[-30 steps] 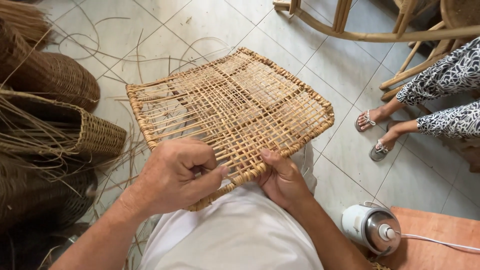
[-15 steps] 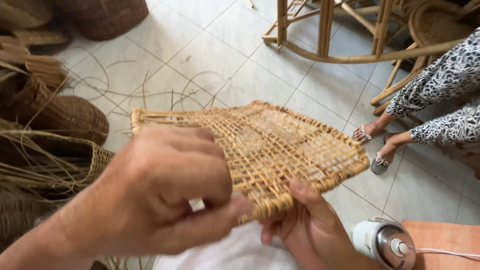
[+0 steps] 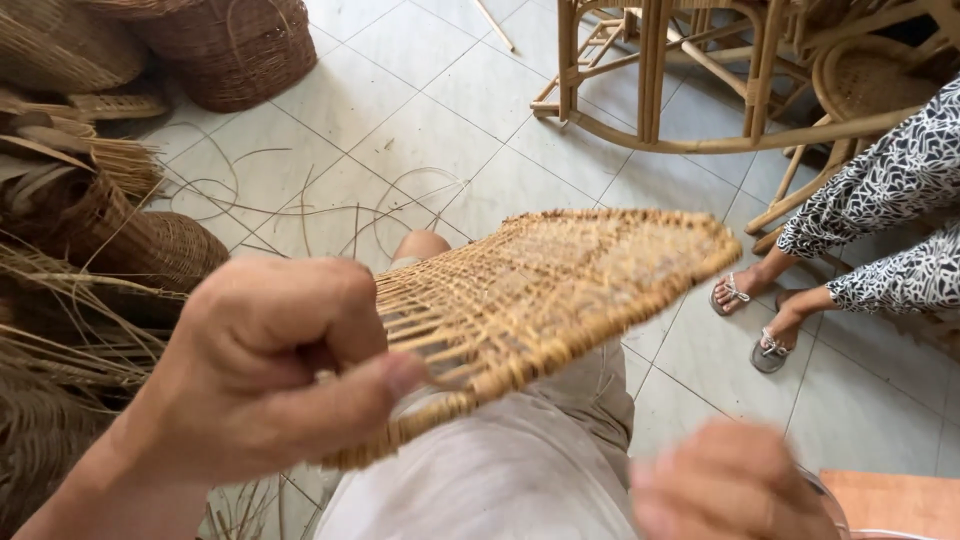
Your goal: The person weaves rattan strips into a rectangular frame, threading the flexible material over and under the support ribs to create a mesh surface for furniture.
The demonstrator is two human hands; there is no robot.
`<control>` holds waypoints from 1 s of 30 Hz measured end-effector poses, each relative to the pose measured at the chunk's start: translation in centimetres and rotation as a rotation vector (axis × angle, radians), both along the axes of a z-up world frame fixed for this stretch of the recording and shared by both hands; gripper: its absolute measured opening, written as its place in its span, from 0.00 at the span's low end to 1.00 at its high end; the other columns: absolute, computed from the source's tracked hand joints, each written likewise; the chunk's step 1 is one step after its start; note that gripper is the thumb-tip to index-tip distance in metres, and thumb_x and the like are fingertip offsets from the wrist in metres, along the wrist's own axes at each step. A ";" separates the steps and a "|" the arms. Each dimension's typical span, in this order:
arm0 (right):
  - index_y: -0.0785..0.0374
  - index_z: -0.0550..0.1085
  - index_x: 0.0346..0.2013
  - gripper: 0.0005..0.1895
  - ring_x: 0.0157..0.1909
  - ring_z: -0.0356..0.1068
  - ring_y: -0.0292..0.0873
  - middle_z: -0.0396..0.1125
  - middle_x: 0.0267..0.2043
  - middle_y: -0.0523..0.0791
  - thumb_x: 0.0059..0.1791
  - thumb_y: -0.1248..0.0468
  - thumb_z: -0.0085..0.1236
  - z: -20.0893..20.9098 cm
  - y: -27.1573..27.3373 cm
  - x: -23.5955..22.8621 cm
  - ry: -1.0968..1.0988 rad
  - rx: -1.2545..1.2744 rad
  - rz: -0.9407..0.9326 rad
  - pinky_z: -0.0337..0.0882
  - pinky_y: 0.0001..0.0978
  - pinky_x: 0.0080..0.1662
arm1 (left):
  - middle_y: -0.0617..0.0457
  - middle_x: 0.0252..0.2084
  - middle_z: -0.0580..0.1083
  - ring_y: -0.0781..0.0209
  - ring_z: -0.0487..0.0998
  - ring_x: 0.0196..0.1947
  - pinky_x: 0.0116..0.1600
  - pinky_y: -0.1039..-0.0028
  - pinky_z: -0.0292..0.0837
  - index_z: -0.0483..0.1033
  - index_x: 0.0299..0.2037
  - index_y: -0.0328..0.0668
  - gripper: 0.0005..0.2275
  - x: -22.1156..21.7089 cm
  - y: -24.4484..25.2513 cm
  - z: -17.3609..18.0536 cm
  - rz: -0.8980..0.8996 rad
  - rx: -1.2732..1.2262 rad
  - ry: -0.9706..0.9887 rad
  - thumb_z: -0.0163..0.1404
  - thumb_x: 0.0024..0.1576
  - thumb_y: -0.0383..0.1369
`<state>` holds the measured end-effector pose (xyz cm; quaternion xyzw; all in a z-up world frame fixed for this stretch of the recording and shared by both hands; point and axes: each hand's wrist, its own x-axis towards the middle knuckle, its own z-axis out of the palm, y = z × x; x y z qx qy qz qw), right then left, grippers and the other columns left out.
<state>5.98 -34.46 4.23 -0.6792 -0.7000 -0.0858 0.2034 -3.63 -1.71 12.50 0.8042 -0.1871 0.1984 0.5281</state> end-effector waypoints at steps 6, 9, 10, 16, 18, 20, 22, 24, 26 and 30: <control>0.59 0.75 0.52 0.23 0.55 0.74 0.51 0.74 0.53 0.48 0.54 0.45 0.50 4.4 11.0 3.3 -0.143 0.376 -0.169 0.59 0.49 0.61 | 0.63 0.15 0.59 0.75 0.54 0.11 0.12 0.83 0.49 0.63 0.22 0.45 0.14 1.1 1.9 -0.8 -0.090 -0.265 0.090 0.53 0.59 0.27; 0.57 0.76 0.47 0.17 0.44 0.75 0.46 0.77 0.46 0.42 0.56 0.49 0.49 4.3 13.7 4.2 -0.141 0.439 -0.078 0.64 0.41 0.50 | 0.61 0.18 0.62 0.73 0.59 0.12 0.12 0.84 0.56 0.66 0.27 0.45 0.11 2.3 4.4 -1.8 -0.267 -0.342 0.109 0.50 0.63 0.30; 0.55 0.77 0.44 0.16 0.41 0.76 0.45 0.77 0.43 0.40 0.56 0.49 0.48 4.2 14.2 4.1 -0.170 0.478 -0.085 0.64 0.39 0.47 | 0.60 0.18 0.63 0.72 0.62 0.12 0.13 0.84 0.61 0.68 0.30 0.45 0.10 2.7 5.4 -2.2 -0.367 -0.355 0.146 0.49 0.65 0.33; 0.56 0.78 0.44 0.16 0.37 0.73 0.43 0.77 0.39 0.39 0.57 0.51 0.48 4.6 16.1 3.1 -0.224 0.519 -0.085 0.62 0.36 0.44 | 0.64 0.18 0.59 0.70 0.56 0.14 0.16 0.80 0.55 0.67 0.25 0.49 0.14 4.3 10.2 -0.2 -0.238 0.082 0.350 0.52 0.61 0.42; 0.56 0.78 0.43 0.15 0.37 0.74 0.43 0.78 0.39 0.39 0.56 0.51 0.49 4.7 15.9 2.8 -0.214 0.520 -0.067 0.62 0.36 0.44 | 0.61 0.19 0.68 0.69 0.63 0.15 0.19 0.79 0.62 0.77 0.28 0.46 0.10 3.7 12.1 1.0 -0.181 0.165 0.465 0.58 0.57 0.41; 0.56 0.79 0.42 0.15 0.38 0.75 0.43 0.78 0.39 0.39 0.56 0.51 0.50 4.5 15.7 2.5 -0.193 0.517 -0.049 0.63 0.35 0.44 | 0.59 0.20 0.77 0.68 0.71 0.17 0.22 0.78 0.68 0.88 0.31 0.43 0.09 2.9 14.0 1.8 -0.122 0.242 0.591 0.63 0.52 0.39; 0.56 0.79 0.41 0.14 0.38 0.75 0.39 0.77 0.39 0.37 0.55 0.52 0.51 3.9 15.2 2.0 -0.213 0.525 -0.056 0.64 0.33 0.43 | 0.56 0.15 0.70 0.65 0.63 0.12 0.15 0.76 0.54 0.95 0.39 0.36 0.11 1.8 15.7 2.1 -0.025 0.257 0.721 0.65 0.52 0.34; 0.56 0.79 0.41 0.14 0.38 0.76 0.40 0.77 0.39 0.37 0.55 0.52 0.51 3.3 14.7 1.7 -0.212 0.522 -0.053 0.64 0.33 0.43 | 0.53 0.21 0.82 0.66 0.76 0.20 0.25 0.77 0.67 0.96 0.38 0.38 0.11 0.3 16.6 2.4 0.137 0.301 0.666 0.67 0.46 0.32; 0.55 0.79 0.41 0.15 0.38 0.77 0.40 0.77 0.40 0.37 0.55 0.51 0.50 2.6 13.9 1.3 -0.209 0.516 -0.056 0.64 0.32 0.43 | 0.51 0.27 0.93 0.66 0.89 0.27 0.34 0.79 0.79 0.97 0.37 0.40 0.12 -1.2 16.9 2.4 0.294 0.346 0.614 0.70 0.41 0.29; 0.53 0.79 0.41 0.14 0.38 0.77 0.38 0.77 0.40 0.36 0.55 0.51 0.51 1.5 12.9 0.5 -0.205 0.519 -0.080 0.66 0.31 0.45 | 0.46 0.31 0.80 0.60 0.76 0.28 0.35 0.74 0.70 0.86 0.40 0.34 0.06 -3.6 20.0 -0.3 0.529 0.598 0.129 0.64 0.56 0.28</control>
